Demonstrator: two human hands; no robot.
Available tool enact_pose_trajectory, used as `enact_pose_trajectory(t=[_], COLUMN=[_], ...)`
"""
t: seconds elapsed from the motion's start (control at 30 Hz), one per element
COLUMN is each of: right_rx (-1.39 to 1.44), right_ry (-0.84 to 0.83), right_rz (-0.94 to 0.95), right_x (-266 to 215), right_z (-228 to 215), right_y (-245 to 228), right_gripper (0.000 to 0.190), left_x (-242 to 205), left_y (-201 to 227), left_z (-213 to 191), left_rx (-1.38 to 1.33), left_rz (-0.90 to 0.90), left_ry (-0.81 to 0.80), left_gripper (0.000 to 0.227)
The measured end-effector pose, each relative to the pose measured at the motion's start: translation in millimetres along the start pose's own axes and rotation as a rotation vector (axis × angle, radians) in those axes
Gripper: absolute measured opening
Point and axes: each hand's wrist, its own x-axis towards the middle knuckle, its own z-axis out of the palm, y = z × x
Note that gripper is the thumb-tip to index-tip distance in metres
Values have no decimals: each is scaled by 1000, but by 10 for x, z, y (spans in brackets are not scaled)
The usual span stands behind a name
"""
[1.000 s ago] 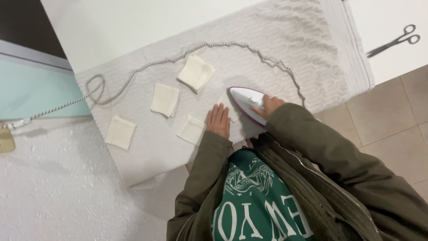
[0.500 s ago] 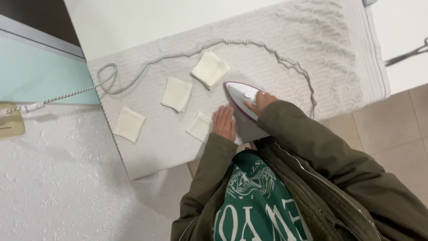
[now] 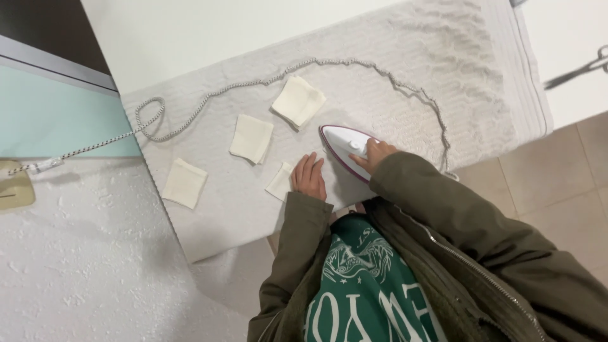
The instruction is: Iron small white fabric squares on a towel-covered table.
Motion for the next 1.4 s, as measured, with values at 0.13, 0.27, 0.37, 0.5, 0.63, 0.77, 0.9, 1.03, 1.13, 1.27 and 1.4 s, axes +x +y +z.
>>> enact_pose_trajectory(t=[0.13, 0.27, 0.37, 0.5, 0.63, 0.77, 0.9, 1.03, 1.13, 1.27, 1.4], right_rx=[4, 13, 7, -1, 2, -8, 47, 94, 78, 35, 41], right_ry=[42, 6, 6, 61, 15, 87, 97, 105, 90, 62, 83], right_rz=[-30, -32, -28, -40, -26, -32, 0, 27, 20, 75, 100], right_x=[-98, -19, -74, -112, 5, -44, 81, 70, 115, 186, 108], right_z=[-38, -60, -52, 4, 57, 121, 74, 42, -26, 16, -304], right_y=[-82, -84, -124, -89, -100, 2, 75, 164, 301, 529, 597], right_gripper=[66, 67, 67, 65, 67, 67, 68, 69, 70, 72, 72], left_x=[-23, 43, 25, -27, 27, -15, -40, 85, 366, 536, 675], left_y=[102, 62, 82, 73, 84, 110, 18, 109, 199, 230, 179], left_z=[-66, -66, -63, -36, -65, -72, 31, 61, 54, 128, 259], left_rx=[-4, 12, 7, 8, 10, 5, 17, 91, 126, 87, 84], left_rz=[-15, -2, -9, -22, -8, -32, -19, -47, -152, -247, -304], left_ry=[-10, 10, 2, 11, 5, -3, -7, -72, -159, -161, -140], left_gripper=[37, 38, 38, 36, 37, 35, 36, 35, 37, 40, 36])
